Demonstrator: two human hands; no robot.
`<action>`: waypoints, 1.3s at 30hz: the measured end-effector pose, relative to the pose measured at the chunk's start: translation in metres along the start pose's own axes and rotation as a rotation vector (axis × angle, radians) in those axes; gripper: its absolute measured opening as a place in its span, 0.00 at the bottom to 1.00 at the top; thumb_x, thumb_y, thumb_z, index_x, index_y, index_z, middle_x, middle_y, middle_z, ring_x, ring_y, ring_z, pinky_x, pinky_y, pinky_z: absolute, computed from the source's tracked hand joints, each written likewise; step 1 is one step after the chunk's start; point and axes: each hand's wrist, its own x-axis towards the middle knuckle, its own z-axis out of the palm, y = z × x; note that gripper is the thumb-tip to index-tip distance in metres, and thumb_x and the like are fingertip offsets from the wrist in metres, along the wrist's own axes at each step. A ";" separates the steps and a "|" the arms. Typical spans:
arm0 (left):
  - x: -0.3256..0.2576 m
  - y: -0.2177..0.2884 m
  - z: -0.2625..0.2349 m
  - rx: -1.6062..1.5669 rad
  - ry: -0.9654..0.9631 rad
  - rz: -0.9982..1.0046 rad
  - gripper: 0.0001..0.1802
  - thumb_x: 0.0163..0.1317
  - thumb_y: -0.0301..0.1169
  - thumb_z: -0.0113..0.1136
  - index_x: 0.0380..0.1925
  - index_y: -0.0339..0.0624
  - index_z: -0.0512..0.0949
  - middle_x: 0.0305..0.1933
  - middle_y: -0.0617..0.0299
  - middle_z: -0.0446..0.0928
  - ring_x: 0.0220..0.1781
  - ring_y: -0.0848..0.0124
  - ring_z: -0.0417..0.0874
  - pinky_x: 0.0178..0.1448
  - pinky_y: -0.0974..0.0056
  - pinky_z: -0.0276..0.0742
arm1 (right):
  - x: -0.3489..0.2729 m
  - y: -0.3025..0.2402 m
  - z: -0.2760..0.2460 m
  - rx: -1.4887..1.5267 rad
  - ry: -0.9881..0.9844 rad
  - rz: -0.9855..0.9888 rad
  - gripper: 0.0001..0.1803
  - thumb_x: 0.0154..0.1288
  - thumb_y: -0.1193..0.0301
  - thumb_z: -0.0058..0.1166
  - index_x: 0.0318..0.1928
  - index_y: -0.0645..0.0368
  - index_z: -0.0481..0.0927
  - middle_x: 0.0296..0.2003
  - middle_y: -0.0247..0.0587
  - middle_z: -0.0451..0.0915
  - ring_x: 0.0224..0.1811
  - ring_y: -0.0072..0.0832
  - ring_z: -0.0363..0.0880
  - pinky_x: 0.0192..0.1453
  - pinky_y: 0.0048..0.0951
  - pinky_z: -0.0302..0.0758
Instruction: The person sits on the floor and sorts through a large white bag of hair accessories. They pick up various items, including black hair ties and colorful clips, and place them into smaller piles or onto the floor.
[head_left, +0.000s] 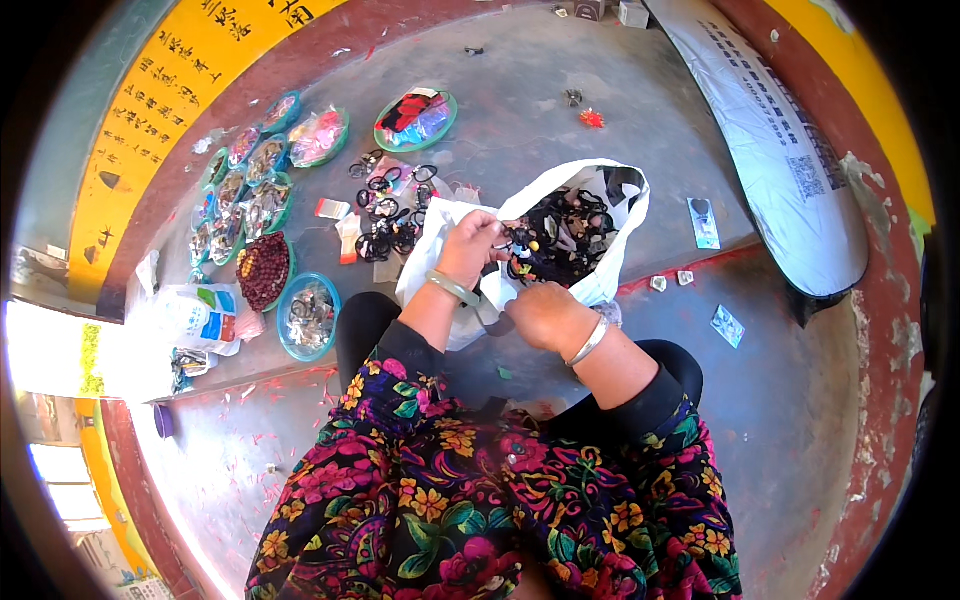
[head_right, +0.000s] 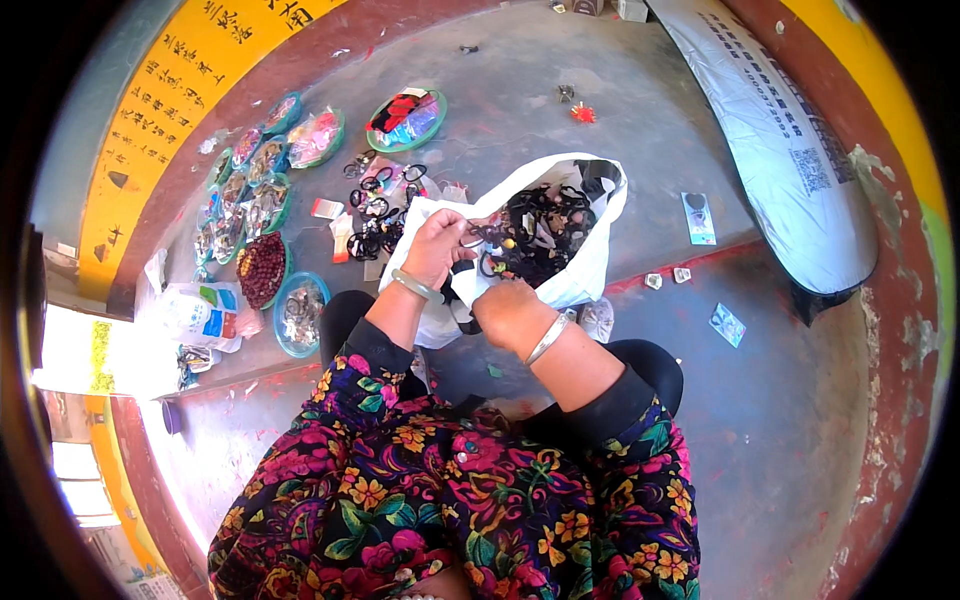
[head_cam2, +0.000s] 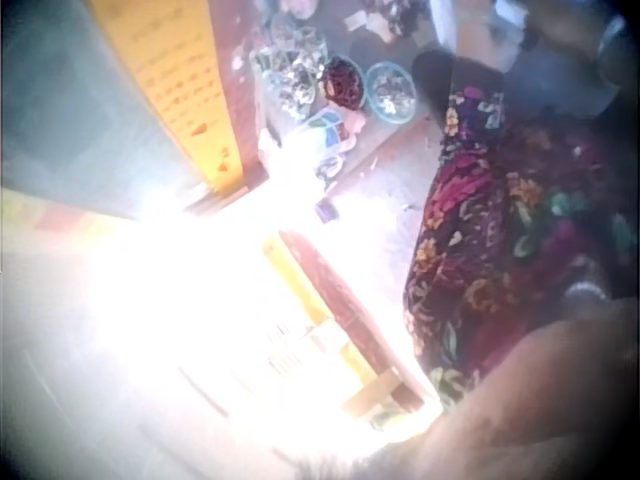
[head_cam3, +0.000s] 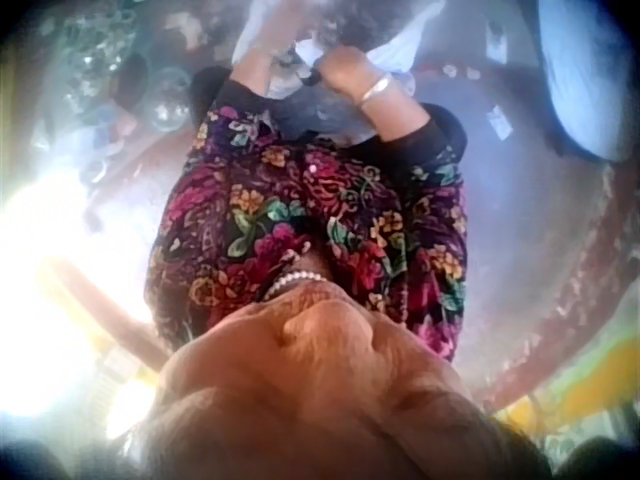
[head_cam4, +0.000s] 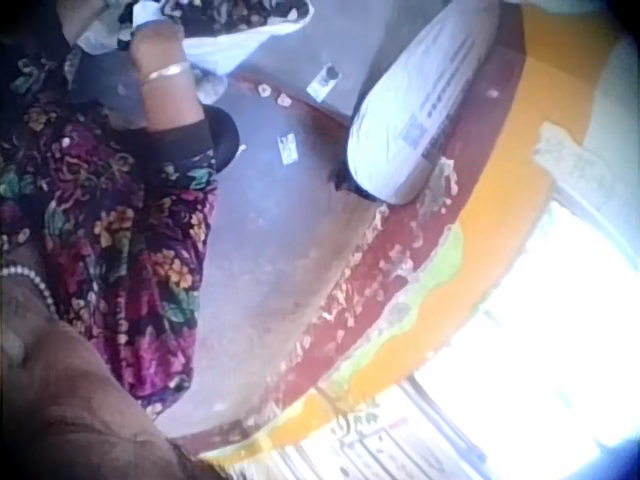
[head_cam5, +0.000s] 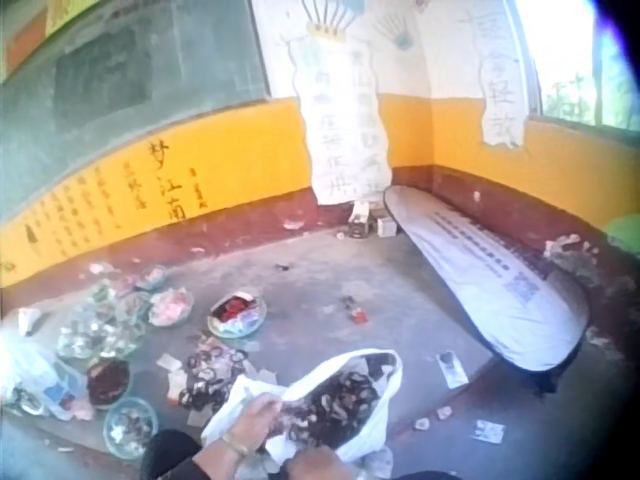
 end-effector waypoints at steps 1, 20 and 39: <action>-0.005 0.007 0.000 -0.155 -0.015 -0.019 0.05 0.66 0.29 0.44 0.34 0.41 0.68 0.46 0.51 0.76 0.45 0.64 0.79 0.40 0.65 0.78 | 0.002 0.000 -0.001 -0.002 -0.041 0.002 0.09 0.51 0.75 0.48 0.33 0.57 0.80 0.33 0.48 0.80 0.39 0.43 0.79 0.42 0.41 0.75; -0.014 0.037 0.023 -1.023 -0.169 -0.123 0.09 0.64 0.33 0.44 0.30 0.39 0.69 0.30 0.60 0.70 0.29 0.71 0.69 0.34 0.66 0.67 | 0.002 0.076 -0.032 0.951 0.736 0.092 0.29 0.44 0.71 0.59 0.51 0.60 0.71 0.45 0.48 0.77 0.49 0.38 0.74 0.52 0.32 0.69; -0.018 0.025 0.012 -0.526 -0.062 -0.002 0.04 0.57 0.30 0.55 0.32 0.46 0.72 0.37 0.57 0.78 0.42 0.68 0.78 0.38 0.68 0.73 | -0.020 0.068 -0.068 1.527 0.662 0.221 0.10 0.58 0.70 0.53 0.35 0.63 0.81 0.26 0.33 0.79 0.28 0.17 0.73 0.31 0.17 0.65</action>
